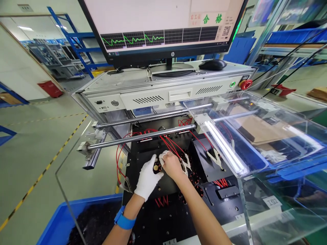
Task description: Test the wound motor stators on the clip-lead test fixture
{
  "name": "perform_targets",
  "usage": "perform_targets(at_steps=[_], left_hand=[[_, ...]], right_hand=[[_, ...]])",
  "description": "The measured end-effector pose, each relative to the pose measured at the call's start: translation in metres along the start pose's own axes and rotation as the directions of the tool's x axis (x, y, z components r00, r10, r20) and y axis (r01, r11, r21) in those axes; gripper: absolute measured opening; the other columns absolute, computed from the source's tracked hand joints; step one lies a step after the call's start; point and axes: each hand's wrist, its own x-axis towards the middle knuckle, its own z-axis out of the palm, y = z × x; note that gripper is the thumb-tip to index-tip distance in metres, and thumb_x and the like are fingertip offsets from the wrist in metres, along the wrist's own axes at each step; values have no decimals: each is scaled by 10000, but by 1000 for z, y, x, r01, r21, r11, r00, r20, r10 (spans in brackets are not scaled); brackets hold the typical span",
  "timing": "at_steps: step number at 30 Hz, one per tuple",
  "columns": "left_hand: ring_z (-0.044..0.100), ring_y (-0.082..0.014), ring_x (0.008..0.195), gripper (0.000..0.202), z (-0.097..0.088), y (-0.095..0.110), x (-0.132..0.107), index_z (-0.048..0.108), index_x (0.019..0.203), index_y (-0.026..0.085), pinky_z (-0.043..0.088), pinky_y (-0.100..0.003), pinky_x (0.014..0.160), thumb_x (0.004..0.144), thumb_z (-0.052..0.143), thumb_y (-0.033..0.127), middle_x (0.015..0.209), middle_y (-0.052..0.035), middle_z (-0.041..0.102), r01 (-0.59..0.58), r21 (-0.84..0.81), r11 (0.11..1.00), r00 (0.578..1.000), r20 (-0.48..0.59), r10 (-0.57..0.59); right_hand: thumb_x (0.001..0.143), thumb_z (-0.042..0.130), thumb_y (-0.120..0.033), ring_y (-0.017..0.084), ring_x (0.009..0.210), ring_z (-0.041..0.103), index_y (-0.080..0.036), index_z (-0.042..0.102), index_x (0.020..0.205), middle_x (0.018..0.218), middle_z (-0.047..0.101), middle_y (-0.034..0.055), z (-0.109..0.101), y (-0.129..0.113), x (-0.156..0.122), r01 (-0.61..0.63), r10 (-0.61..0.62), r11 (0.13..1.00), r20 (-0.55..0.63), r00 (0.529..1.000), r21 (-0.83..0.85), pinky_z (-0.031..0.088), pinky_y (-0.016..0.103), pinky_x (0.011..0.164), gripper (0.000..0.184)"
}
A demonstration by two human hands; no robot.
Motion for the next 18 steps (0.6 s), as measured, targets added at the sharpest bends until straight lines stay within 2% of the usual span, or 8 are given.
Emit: perform_targets(at_steps=[3,7,9,13,16,18], left_hand=[[543,-246,944,906,-3,4,0,183,1374,163,436,-355,804,614,676,185,1005,-103,580,105,5,994,994,35,-105],[549,-252,946,940,-4,6,-1,149,1383,195,427,-342,792,613,687,213,1024,-109,564,129,10,992,991,27,-129],[552,-251,941,940,-4,5,-2,150,1383,203,427,-338,786,612,689,216,1021,-111,558,132,14,991,991,31,-133],[554,-245,926,934,-5,5,-2,168,1378,213,429,-332,786,606,692,210,1006,-102,551,130,10,991,991,36,-131],[556,-238,906,924,-6,6,-3,172,1377,215,433,-328,778,611,690,219,987,-94,549,133,17,991,990,33,-133],[558,-235,894,908,-6,7,-3,179,1376,210,434,-330,774,620,683,230,981,-95,548,139,21,990,990,29,-140]], right_hand=[[752,489,-91,164,696,556,-158,642,645,740,613,68,-4,-4,14,113,-112,994,139,984,3,398,243,658,199],[702,484,-73,100,529,460,-148,578,522,556,553,0,-18,-6,24,159,-193,977,272,943,141,318,201,539,216],[675,471,-65,80,489,410,-142,572,504,512,530,-22,-23,-7,25,143,-200,969,300,933,202,288,190,511,213],[590,461,-42,70,451,355,-141,574,473,454,502,-43,-25,-10,29,86,-154,973,328,932,215,268,192,489,190],[577,471,-53,81,498,421,-152,614,522,519,551,-34,-20,-8,30,42,-159,940,328,931,338,322,190,537,183],[599,501,-98,100,563,483,-158,630,555,589,588,-18,-14,-5,27,-34,-130,876,302,944,481,369,202,589,148]])
